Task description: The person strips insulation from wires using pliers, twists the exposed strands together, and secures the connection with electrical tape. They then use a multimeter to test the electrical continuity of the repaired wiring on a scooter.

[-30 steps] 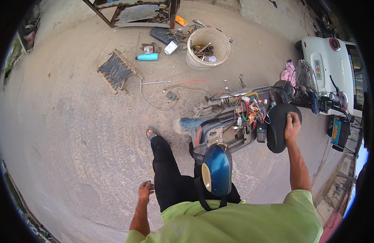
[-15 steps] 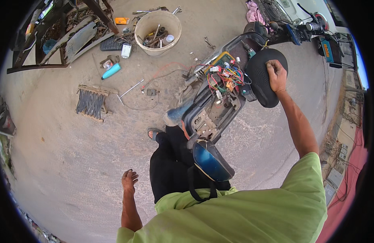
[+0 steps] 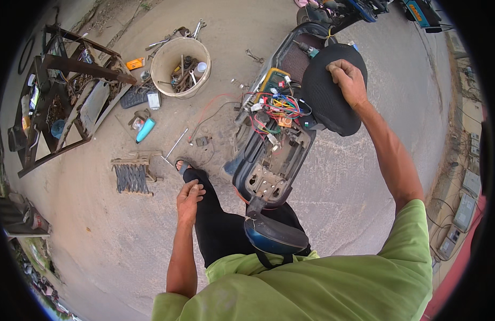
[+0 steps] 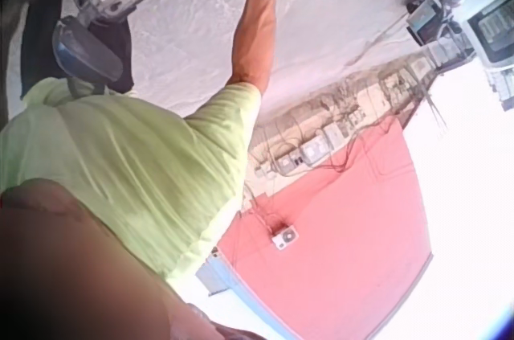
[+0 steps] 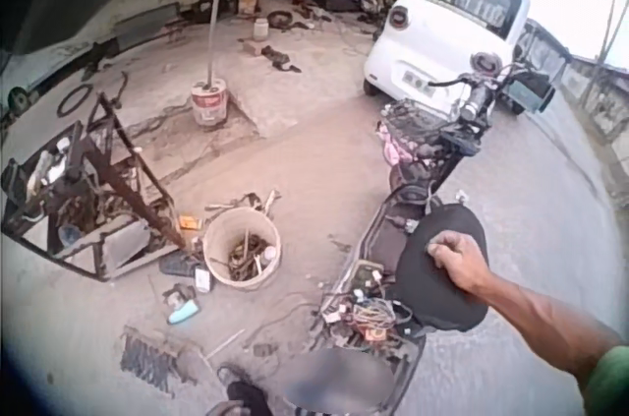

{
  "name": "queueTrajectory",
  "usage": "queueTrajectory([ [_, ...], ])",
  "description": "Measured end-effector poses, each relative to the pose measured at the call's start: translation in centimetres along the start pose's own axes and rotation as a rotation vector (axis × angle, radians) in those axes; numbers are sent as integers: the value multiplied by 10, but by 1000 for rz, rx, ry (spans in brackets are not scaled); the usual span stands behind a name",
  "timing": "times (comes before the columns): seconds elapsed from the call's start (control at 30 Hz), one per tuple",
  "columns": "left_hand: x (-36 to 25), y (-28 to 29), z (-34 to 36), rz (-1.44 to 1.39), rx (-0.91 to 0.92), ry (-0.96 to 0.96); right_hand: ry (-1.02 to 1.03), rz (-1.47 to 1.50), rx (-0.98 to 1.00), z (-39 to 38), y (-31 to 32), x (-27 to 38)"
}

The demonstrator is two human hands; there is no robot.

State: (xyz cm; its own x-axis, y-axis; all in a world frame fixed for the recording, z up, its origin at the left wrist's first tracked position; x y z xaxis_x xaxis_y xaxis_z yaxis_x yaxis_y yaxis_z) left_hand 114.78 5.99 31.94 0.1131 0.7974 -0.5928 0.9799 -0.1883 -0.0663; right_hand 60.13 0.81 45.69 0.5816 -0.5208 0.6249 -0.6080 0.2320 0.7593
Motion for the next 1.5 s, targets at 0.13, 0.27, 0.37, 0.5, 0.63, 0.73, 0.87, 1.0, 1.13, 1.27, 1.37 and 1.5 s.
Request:
queueTrajectory([
  [0.13, -22, -22, 47, 84, 147, -11, -265, -180, -222, 9, -20, 15],
  [0.27, -40, -27, 79, 188, 280, -24, -291, -357, -333, 4, -36, 30],
  [0.37, -70, -28, 84, 292, 387, -61, -293, -437, -361, 1, -34, 29],
  [0.5, -112, -13, 97, 421, 510, -185, -254, -401, -403, 3, -34, 14],
  [0.63, -198, -9, 89, 735, 606, -375, -162, -406, -392, 20, -43, 15],
  [0.73, -279, -21, 56, 915, 684, -789, -79, -279, -388, 10, -34, 1],
  [0.87, -361, -23, 16, 920, 707, -1074, -88, -312, -370, 8, -32, -24],
  [1.0, -407, -12, -21, 1016, 679, -1257, -48, -281, -346, 19, -40, -33],
  [1.13, -428, -8, -49, 1207, 653, -1426, -44, -319, -368, 18, -37, -34],
  [1.27, -436, -5, -74, 1296, 609, -1495, -12, -307, -346, 21, -36, -41],
  [1.37, -447, -4, -91, 1369, 649, -1496, 34, -304, -350, 20, -35, -45],
  [1.5, -450, -21, -95, 1425, 648, -1597, -24, -318, -333, 16, -31, -48],
])
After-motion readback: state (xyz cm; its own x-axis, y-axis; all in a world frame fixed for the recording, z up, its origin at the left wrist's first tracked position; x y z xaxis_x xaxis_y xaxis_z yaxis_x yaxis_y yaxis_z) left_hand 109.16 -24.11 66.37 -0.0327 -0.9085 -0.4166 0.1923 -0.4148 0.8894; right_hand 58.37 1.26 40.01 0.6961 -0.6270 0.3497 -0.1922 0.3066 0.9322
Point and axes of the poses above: each hand's wrist, its own z-axis towards the middle knuckle, its own y-axis out of the back of the hand, x = y × z, the point moved 1 cm from there along z, towards the middle knuckle, and after that the axes turned 7 degrees about -z, right-handed, at the moved point
